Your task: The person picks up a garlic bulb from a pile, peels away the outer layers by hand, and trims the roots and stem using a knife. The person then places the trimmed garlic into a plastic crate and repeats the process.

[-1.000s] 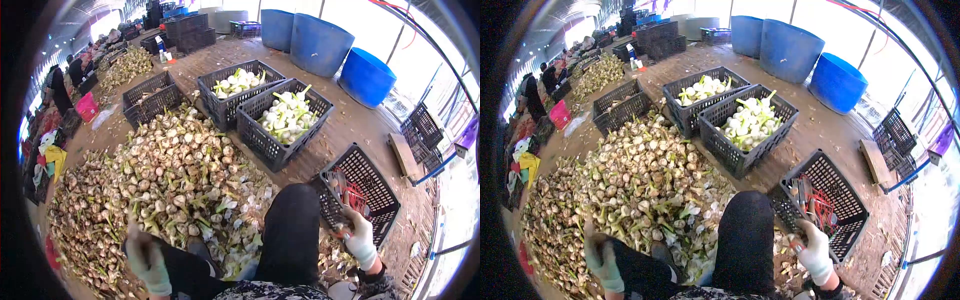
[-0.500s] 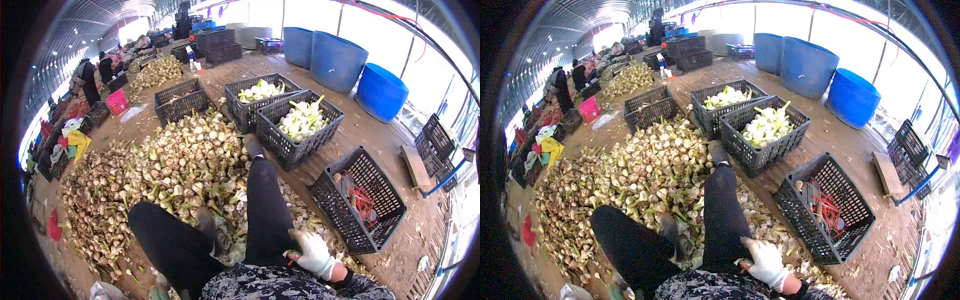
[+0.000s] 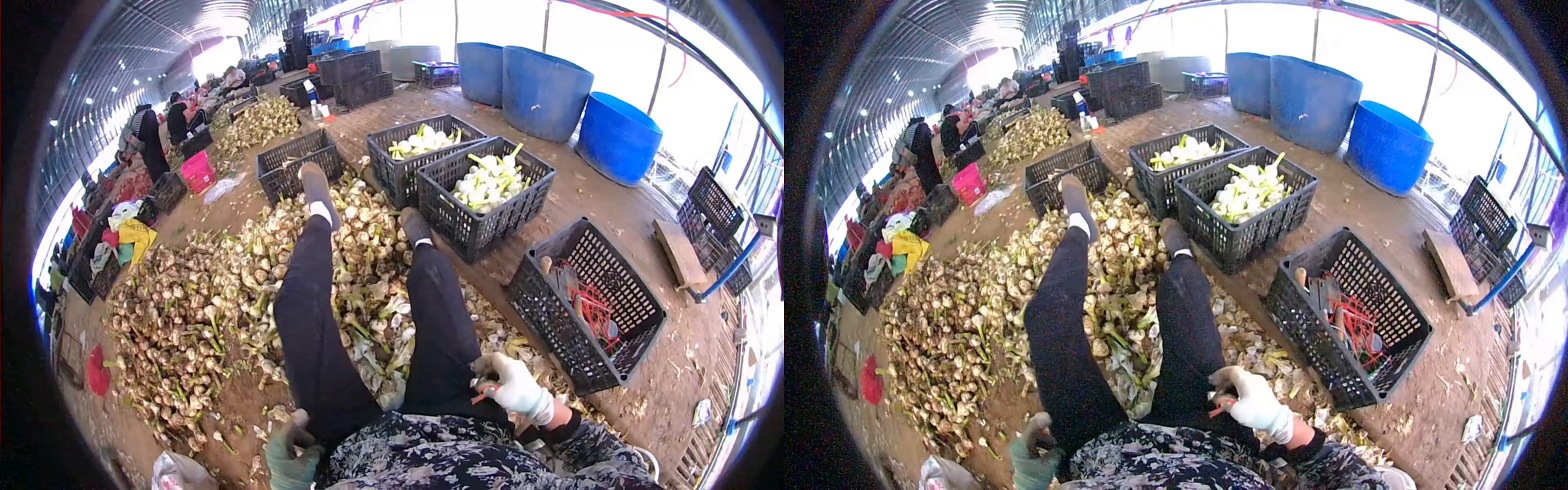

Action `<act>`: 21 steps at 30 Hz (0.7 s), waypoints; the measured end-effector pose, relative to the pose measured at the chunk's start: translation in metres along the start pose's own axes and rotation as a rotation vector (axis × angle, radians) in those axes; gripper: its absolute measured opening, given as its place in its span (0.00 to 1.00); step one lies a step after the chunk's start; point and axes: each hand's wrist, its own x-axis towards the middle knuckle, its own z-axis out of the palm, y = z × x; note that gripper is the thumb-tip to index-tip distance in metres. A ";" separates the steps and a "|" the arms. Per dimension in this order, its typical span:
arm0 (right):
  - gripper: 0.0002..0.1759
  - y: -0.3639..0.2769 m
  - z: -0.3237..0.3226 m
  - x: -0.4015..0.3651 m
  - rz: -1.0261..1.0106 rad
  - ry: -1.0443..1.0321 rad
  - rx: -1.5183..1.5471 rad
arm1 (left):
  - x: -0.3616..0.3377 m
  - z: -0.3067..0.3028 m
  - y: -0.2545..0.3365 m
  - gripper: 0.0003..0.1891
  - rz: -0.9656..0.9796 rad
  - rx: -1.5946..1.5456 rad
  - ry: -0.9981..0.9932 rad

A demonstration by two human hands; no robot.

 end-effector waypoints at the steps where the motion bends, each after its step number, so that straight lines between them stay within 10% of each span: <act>1: 0.18 -0.001 -0.001 -0.005 -0.112 -0.080 0.011 | -0.005 -0.001 -0.003 0.24 -0.013 -0.089 -0.130; 7: 0.21 -0.023 -0.024 -0.028 0.034 -0.261 -0.107 | -0.019 -0.009 0.012 0.22 0.075 -0.034 -0.125; 12: 0.20 -0.030 -0.085 0.026 -0.160 0.225 0.078 | 0.088 -0.014 0.094 0.23 0.442 0.102 -0.023; 18: 0.11 0.012 -0.102 0.128 0.081 0.345 0.352 | 0.195 0.162 -0.021 0.20 -0.610 -0.270 -0.503; 21: 0.10 0.030 -0.110 0.198 -0.026 0.409 0.336 | 0.156 0.236 -0.110 0.22 -0.518 0.299 -0.978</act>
